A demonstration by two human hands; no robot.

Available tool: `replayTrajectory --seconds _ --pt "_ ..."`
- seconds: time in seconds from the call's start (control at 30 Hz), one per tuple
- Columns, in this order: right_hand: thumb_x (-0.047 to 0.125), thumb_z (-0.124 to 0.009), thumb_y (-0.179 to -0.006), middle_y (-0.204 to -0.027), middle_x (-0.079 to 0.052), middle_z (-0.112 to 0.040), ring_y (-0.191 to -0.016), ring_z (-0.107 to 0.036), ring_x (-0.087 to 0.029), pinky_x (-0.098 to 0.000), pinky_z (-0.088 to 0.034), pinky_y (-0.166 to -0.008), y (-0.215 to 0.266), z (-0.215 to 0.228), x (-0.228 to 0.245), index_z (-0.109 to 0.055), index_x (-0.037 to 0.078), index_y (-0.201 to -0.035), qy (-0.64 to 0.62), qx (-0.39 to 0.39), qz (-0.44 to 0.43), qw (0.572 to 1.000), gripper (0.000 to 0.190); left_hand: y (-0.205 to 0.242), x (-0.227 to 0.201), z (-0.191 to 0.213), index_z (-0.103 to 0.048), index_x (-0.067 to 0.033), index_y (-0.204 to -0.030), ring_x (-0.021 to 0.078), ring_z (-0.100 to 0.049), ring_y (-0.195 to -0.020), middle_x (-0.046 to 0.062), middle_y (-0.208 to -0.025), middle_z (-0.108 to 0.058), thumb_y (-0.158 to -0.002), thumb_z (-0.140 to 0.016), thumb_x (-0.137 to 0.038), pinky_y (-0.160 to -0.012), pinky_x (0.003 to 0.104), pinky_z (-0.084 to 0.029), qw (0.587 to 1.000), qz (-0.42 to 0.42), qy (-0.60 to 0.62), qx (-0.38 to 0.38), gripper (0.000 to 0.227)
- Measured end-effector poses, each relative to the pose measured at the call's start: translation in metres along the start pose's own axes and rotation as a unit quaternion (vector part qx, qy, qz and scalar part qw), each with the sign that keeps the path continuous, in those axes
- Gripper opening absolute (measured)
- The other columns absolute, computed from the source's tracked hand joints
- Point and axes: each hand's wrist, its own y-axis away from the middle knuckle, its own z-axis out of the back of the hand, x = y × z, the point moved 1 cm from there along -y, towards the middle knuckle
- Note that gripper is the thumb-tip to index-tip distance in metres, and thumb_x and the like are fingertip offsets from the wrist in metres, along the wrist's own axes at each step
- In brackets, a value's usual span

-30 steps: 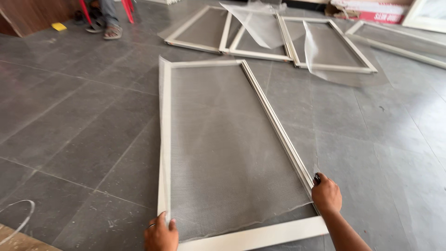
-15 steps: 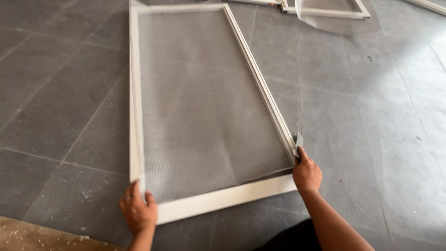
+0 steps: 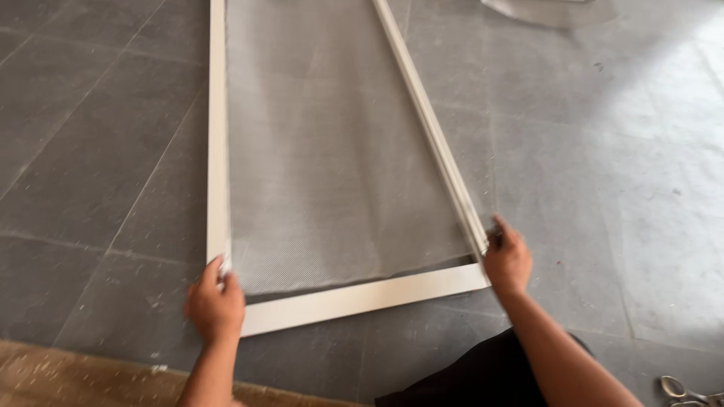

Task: The person installs a mesh screen into a white window frame. They use a flat tool to press the screen into the frame groove, then flip the frame and repeat the process on the opposite side to secure the screen.

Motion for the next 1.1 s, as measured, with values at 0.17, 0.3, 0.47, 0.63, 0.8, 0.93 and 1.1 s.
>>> replayTrajectory --seconds 0.17,0.3,0.47,0.63,0.8,0.93,1.1 --pt "0.032 -0.061 -0.105 -0.108 -0.015 -0.075 -0.098 -0.07 -0.036 -0.0478 -0.053 -0.082 -0.011 0.002 -0.023 -0.067 0.027 -0.138 0.034 0.095 -0.13 0.986 0.035 -0.003 -0.031 0.033 -0.054 -0.0269 -0.15 0.0344 -0.07 -0.116 0.012 -0.122 -0.075 -0.095 -0.058 -0.031 -0.099 0.051 -0.054 0.954 0.156 -0.05 0.251 0.055" --pt "0.022 -0.067 -0.11 -0.118 -0.017 -0.071 -0.102 -0.067 -0.038 -0.0483 -0.053 -0.082 -0.019 0.017 -0.014 -0.071 0.018 -0.135 0.09 -0.075 -0.013 0.993 0.026 -0.012 -0.028 0.048 -0.05 -0.0205 -0.148 0.0304 -0.064 -0.125 0.008 -0.135 -0.067 -0.09 -0.065 -0.041 -0.105 0.048 -0.05 0.924 0.14 -0.083 0.345 0.064" --pt "0.01 -0.062 -0.117 -0.117 -0.012 -0.071 -0.091 -0.068 -0.019 -0.0323 -0.055 -0.076 -0.022 0.048 0.043 -0.063 0.004 -0.135 -0.238 -0.123 -0.007 0.963 0.02 -0.043 0.0 0.04 -0.061 -0.0093 -0.135 0.0348 -0.066 -0.122 0.018 -0.131 -0.067 -0.091 -0.064 -0.064 -0.104 0.048 -0.05 0.899 0.094 -0.065 0.423 0.07" --pt "0.036 -0.069 -0.099 -0.08 -0.008 -0.063 -0.058 -0.06 -0.016 -0.031 -0.054 -0.053 0.034 -0.006 0.18 -0.064 0.005 -0.098 -0.472 0.224 -0.372 0.767 0.031 -0.077 0.01 0.034 -0.065 -0.0158 -0.133 0.035 -0.063 -0.126 0.015 -0.132 -0.069 -0.091 -0.054 -0.072 -0.104 0.049 -0.051 0.947 0.11 -0.028 0.3 0.07" --pt "0.036 -0.07 -0.095 -0.077 -0.01 -0.061 -0.056 -0.06 -0.019 -0.0346 -0.053 -0.05 0.091 -0.076 0.282 -0.065 0.003 -0.097 -0.346 0.451 -0.396 0.721 0.033 -0.104 0.007 0.006 -0.049 -0.0157 -0.147 0.0396 -0.046 -0.139 0.013 -0.152 -0.048 -0.092 -0.066 -0.057 -0.106 0.057 -0.043 0.982 -0.14 0.02 0.123 0.072" --pt "0.031 -0.068 -0.094 -0.087 -0.007 -0.067 -0.061 -0.063 -0.015 -0.0366 -0.061 -0.055 0.095 -0.102 0.318 -0.064 0.002 -0.105 -0.281 0.5 -0.39 0.72 0.032 -0.114 0.02 -0.013 -0.046 -0.0194 -0.149 0.0386 -0.045 -0.137 0.014 -0.156 -0.04 -0.088 -0.07 -0.043 -0.107 0.06 -0.037 0.977 -0.164 -0.023 0.135 0.07" --pt "0.028 -0.066 -0.095 -0.087 -0.009 -0.067 -0.061 -0.063 -0.016 -0.0351 -0.062 -0.055 0.087 -0.109 0.329 -0.063 0.004 -0.109 -0.247 0.526 -0.382 0.718 0.028 -0.099 0.038 -0.031 -0.052 -0.0204 -0.148 0.0329 -0.05 -0.134 0.013 -0.16 -0.04 -0.09 -0.064 -0.022 -0.113 0.056 -0.032 0.973 -0.212 -0.052 0.079 0.06"
